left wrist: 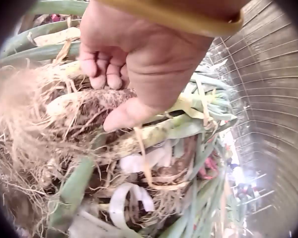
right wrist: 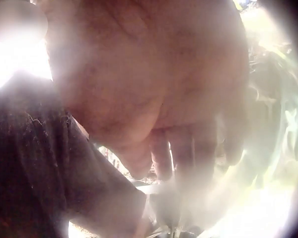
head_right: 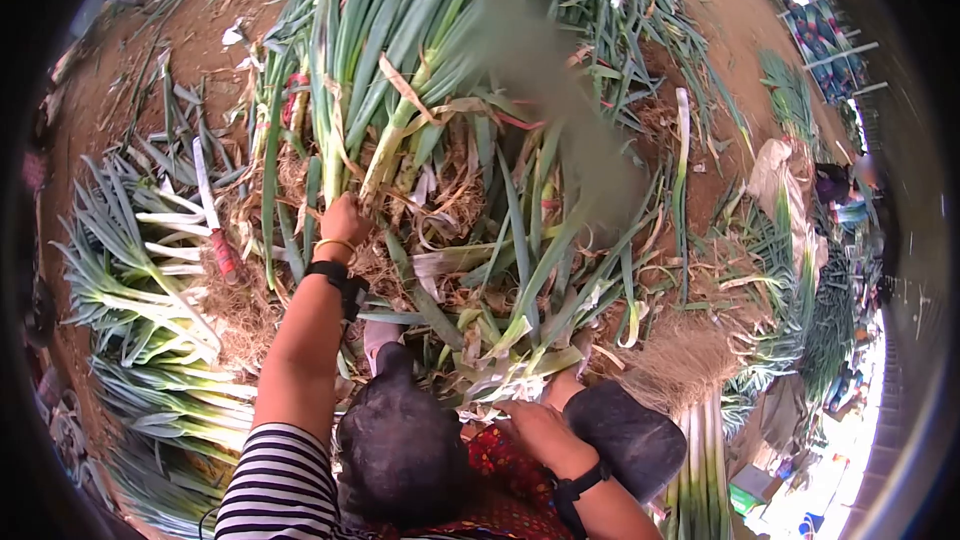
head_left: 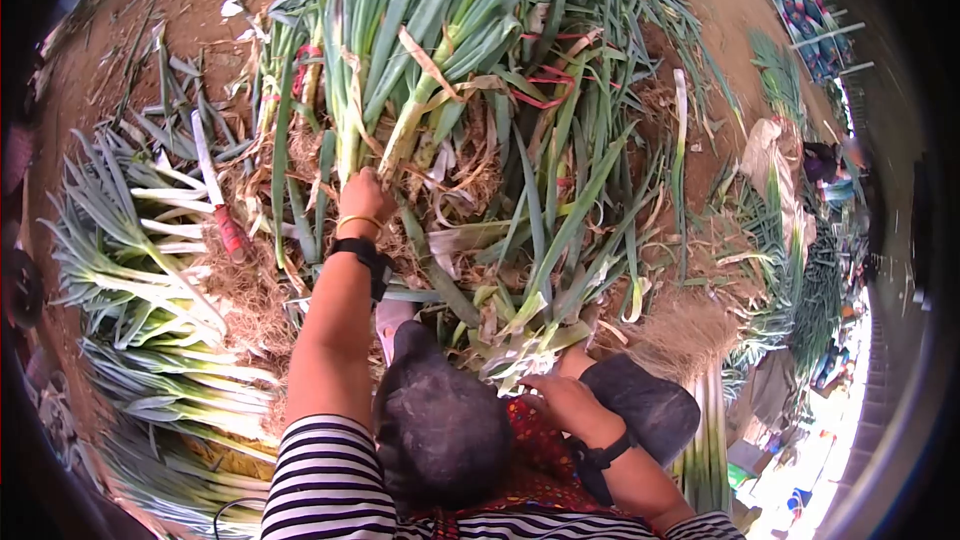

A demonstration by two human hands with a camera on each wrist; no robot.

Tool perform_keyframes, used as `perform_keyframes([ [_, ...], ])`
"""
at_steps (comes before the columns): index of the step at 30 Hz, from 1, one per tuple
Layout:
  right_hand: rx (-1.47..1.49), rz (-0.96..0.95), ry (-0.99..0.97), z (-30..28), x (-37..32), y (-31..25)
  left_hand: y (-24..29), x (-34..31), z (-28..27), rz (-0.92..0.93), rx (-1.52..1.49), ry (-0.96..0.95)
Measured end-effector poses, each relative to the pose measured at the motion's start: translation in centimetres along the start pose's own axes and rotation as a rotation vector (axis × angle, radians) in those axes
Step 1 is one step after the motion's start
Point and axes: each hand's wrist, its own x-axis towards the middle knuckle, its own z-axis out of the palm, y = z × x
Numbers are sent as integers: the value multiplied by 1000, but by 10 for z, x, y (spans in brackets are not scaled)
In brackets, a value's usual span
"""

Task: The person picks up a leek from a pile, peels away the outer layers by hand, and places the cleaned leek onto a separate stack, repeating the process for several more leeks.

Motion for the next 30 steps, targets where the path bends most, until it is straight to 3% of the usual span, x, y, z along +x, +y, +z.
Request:
perform_keyframes([
  [4,33,3,87,-9,-3,-6,1,-1,-16,124,-40,-191],
  [6,295,-17,143,-11,-1,-7,-3,-8,-30,221,-275,-471],
  [7,317,-9,170,-24,-1,-19,11,-22,-48,227,-271,-468],
  [9,561,-107,246,-31,8,-22,67,-63,-102,48,-647,-591],
  [13,1223,-201,478,-70,22,-72,142,-125,-158,172,-799,-770],
  [14,1220,-219,486,-85,20,-84,161,-144,-169,214,-763,-810],
  [15,1454,-245,309,-102,16,-96,173,-164,-173,334,-812,-886],
  [16,1677,-270,114,-112,12,-104,184,-179,-175,690,-635,-888],
  [18,1682,-258,106,-120,0,-113,200,-197,-197,957,-43,-771],
  [20,1690,-238,104,-115,-16,-107,199,-195,-211,799,-347,-975],
  [21,1586,-305,171,-105,-19,-93,196,-196,-216,594,-436,-860],
  [22,1480,-367,237,-100,-31,-93,190,-193,-220,575,-500,-714],
  [24,1384,-481,235,-86,-66,-94,179,-193,-216,219,-957,-633],
  [25,1283,-514,234,-78,-79,-94,180,-194,-207,230,-947,-636],
  [27,1165,-593,218,-62,-105,-96,184,-196,-191,49,-1192,-398],
  [28,1004,-595,270,-53,-114,-94,190,-202,-188,58,-1179,-403],
  [30,1042,-680,223,-31,-121,-90,207,-213,-181,242,-1447,-643],
])
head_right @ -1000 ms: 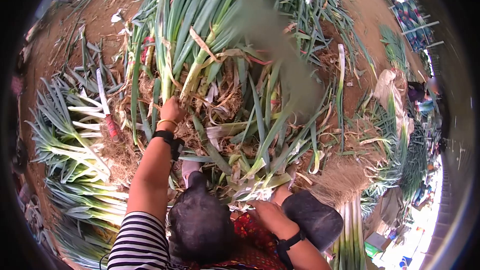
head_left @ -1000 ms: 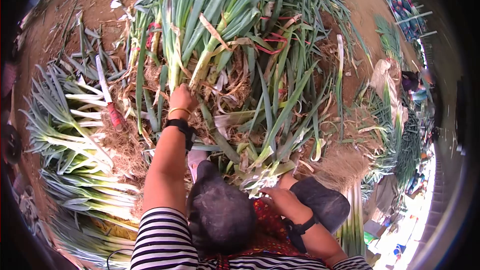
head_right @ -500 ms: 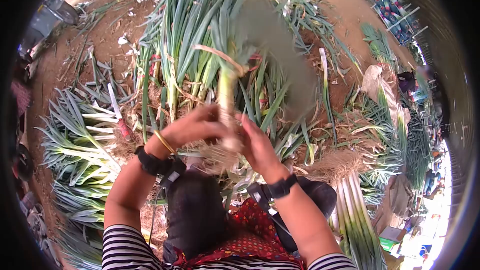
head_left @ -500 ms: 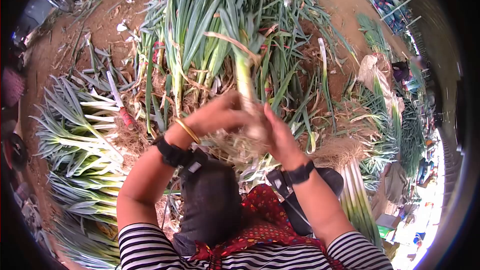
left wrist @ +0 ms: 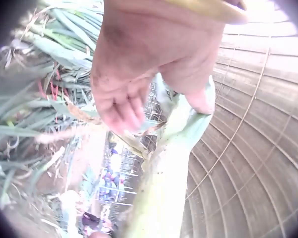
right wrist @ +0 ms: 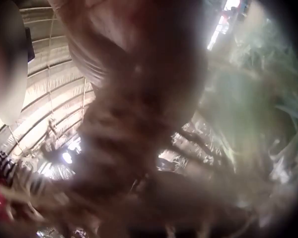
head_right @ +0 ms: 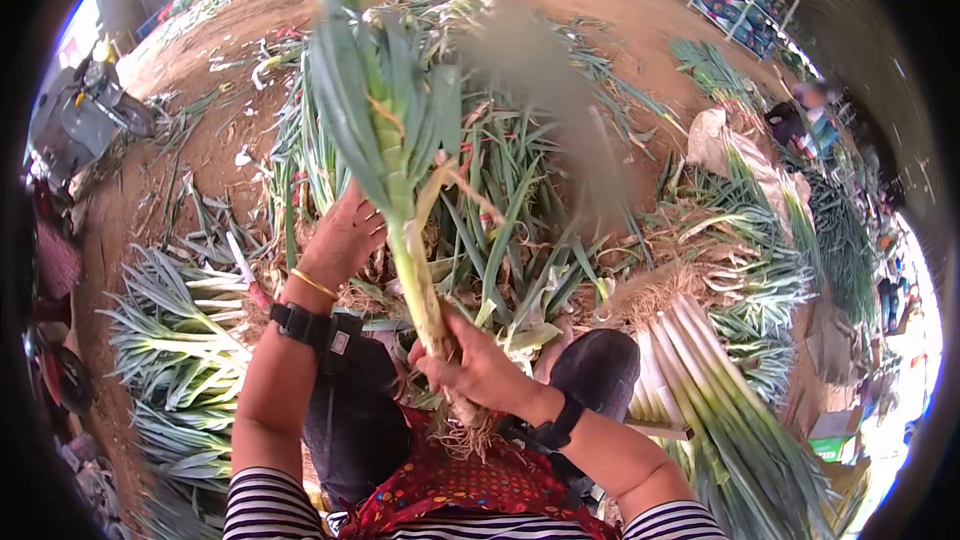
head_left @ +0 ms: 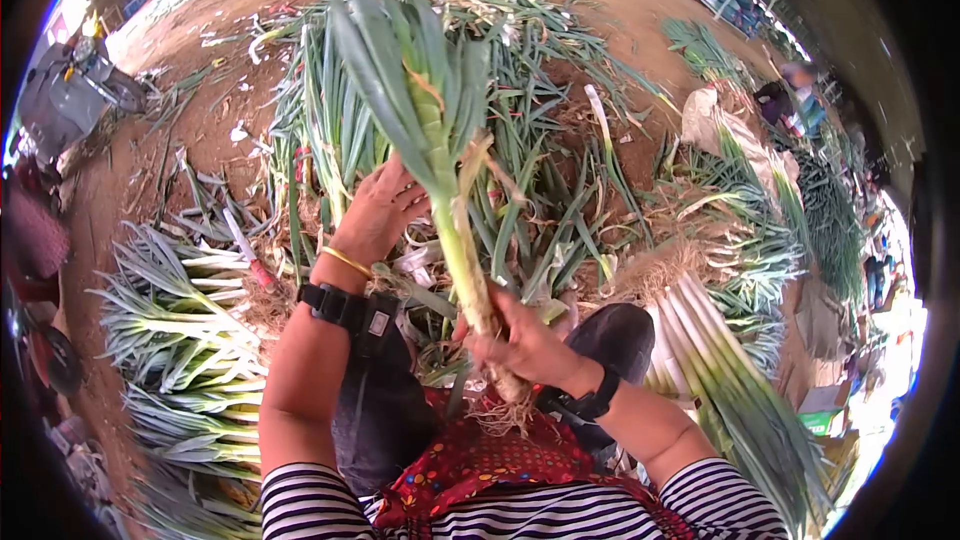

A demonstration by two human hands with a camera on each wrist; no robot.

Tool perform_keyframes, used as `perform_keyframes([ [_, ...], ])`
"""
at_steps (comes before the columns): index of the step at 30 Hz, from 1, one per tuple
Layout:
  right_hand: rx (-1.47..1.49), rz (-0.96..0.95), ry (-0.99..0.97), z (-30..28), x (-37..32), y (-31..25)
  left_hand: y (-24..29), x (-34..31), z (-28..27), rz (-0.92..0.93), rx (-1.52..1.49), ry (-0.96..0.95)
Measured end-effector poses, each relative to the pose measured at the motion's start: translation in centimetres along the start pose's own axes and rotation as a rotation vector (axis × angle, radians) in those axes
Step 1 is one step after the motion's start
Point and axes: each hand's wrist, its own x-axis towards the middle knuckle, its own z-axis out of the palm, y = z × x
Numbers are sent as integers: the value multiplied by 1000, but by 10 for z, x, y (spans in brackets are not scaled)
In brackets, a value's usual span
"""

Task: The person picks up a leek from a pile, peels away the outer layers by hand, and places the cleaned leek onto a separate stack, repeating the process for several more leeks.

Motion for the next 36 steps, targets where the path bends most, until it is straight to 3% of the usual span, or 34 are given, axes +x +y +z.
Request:
perform_keyframes([
  [2,-11,11,14,-6,-8,17,-11,-1,13,35,-76,-71],
  [4,-675,-160,169,-14,-3,25,-18,-5,26,224,-175,-136],
  [5,-555,-88,186,-20,-2,24,-24,-3,18,188,-180,-187],
  [6,-597,-170,264,-28,7,35,-26,-4,26,174,-178,-196],
  [8,-444,29,372,-34,25,9,-28,-10,48,226,78,-89],
  [9,-438,31,383,-39,36,2,-31,-11,52,97,3,0],
  [11,-239,-201,546,-47,56,-8,-44,-7,57,121,-36,8],
  [16,-416,-219,700,-57,84,-7,-52,9,50,150,-99,77],
  [19,-641,-450,855,-50,95,-5,-52,11,47,145,-124,104],
  [24,-580,-346,857,-51,108,4,-51,16,33,92,-199,92],
  [26,486,-136,757,-54,112,7,-44,11,33,113,-152,16],
  [28,576,-138,716,-57,110,8,-41,7,36,145,-148,30],
  [30,935,-152,674,-59,103,6,-36,7,33,137,-217,-29],
  [32,953,-117,725,-61,97,3,-32,6,41,183,-171,23],
  [34,1001,-160,523,-66,86,4,-28,5,41,176,-244,-29],
  [36,906,-139,498,-64,65,7,-19,5,36,201,-261,-8],
])
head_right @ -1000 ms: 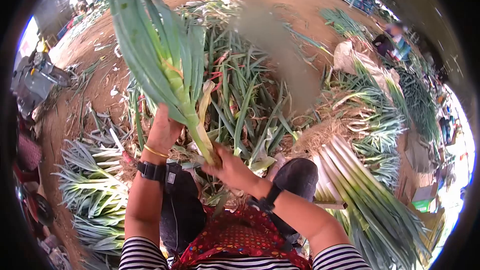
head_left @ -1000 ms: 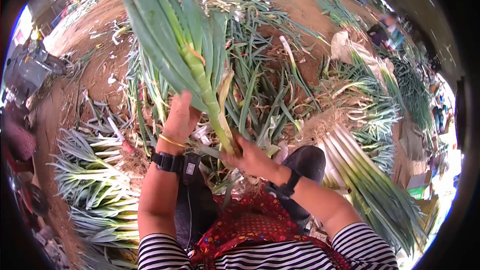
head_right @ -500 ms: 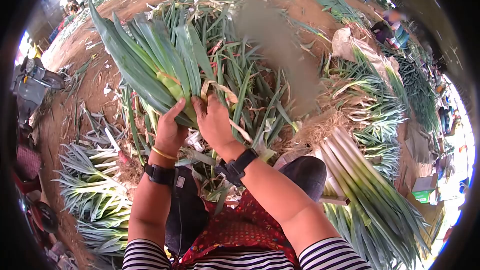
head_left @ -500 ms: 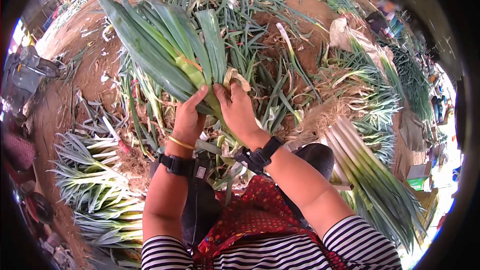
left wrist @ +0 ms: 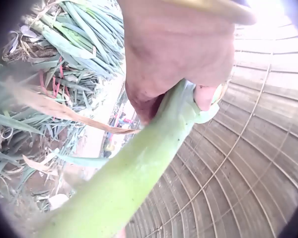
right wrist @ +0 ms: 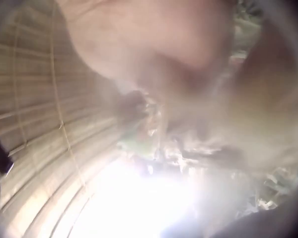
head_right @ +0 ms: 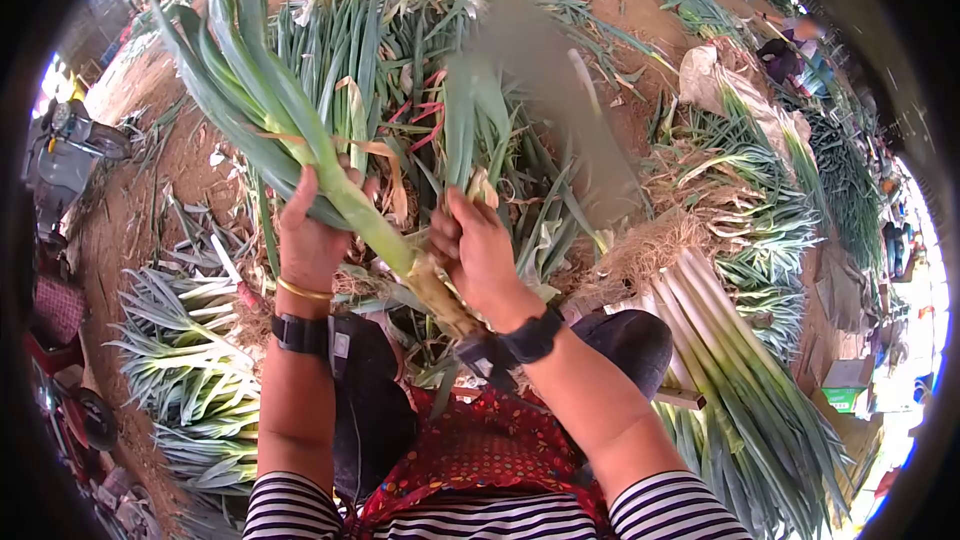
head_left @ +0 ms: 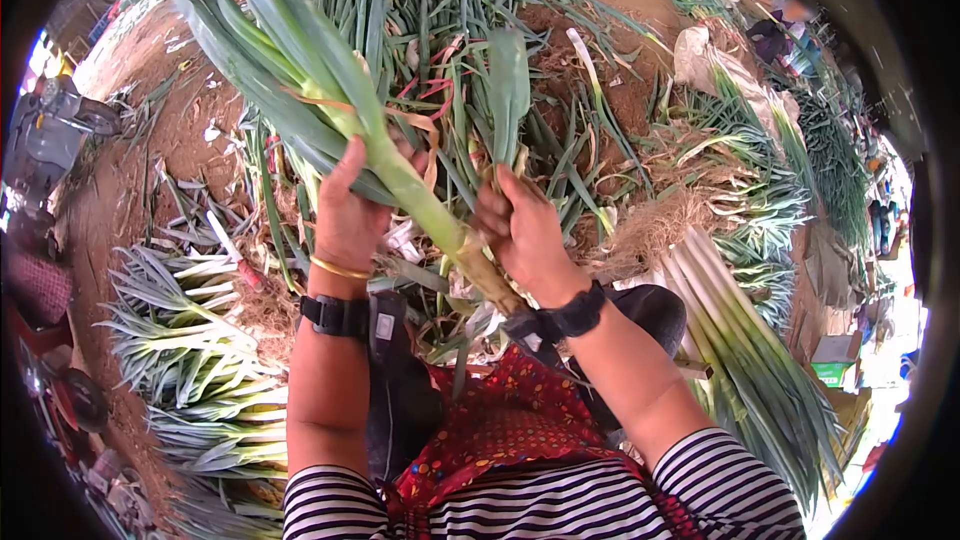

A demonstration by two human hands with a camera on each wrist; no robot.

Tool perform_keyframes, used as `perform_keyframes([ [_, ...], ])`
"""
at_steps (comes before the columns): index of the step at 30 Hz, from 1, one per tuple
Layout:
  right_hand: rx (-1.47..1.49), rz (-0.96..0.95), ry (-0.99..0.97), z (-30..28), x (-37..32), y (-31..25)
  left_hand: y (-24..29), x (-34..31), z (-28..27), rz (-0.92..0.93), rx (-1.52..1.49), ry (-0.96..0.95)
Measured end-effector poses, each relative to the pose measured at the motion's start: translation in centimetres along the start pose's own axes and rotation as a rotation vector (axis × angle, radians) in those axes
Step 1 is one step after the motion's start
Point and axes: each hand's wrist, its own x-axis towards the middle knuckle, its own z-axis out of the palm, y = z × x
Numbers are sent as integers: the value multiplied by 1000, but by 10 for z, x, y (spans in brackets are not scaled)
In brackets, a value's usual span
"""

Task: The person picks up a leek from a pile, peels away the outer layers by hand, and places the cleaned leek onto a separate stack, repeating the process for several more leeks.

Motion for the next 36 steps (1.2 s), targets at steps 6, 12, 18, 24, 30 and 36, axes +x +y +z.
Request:
perform_keyframes([
  [6,-1457,-254,-173,-98,-45,10,37,27,-57,161,-40,103],
  [12,-1722,-117,-430,-91,-87,-5,57,30,-84,205,6,277],
  [18,-1766,205,-387,-59,-158,-45,80,24,-127,204,-22,338],
  [24,-1721,343,-125,-91,-183,-70,100,14,-137,298,61,406],
  [30,-2092,-241,-323,-29,-89,-61,58,-1,-65,223,202,355],
  [36,-1817,-834,-299,65,-4,-14,18,-6,-32,53,195,190],
])
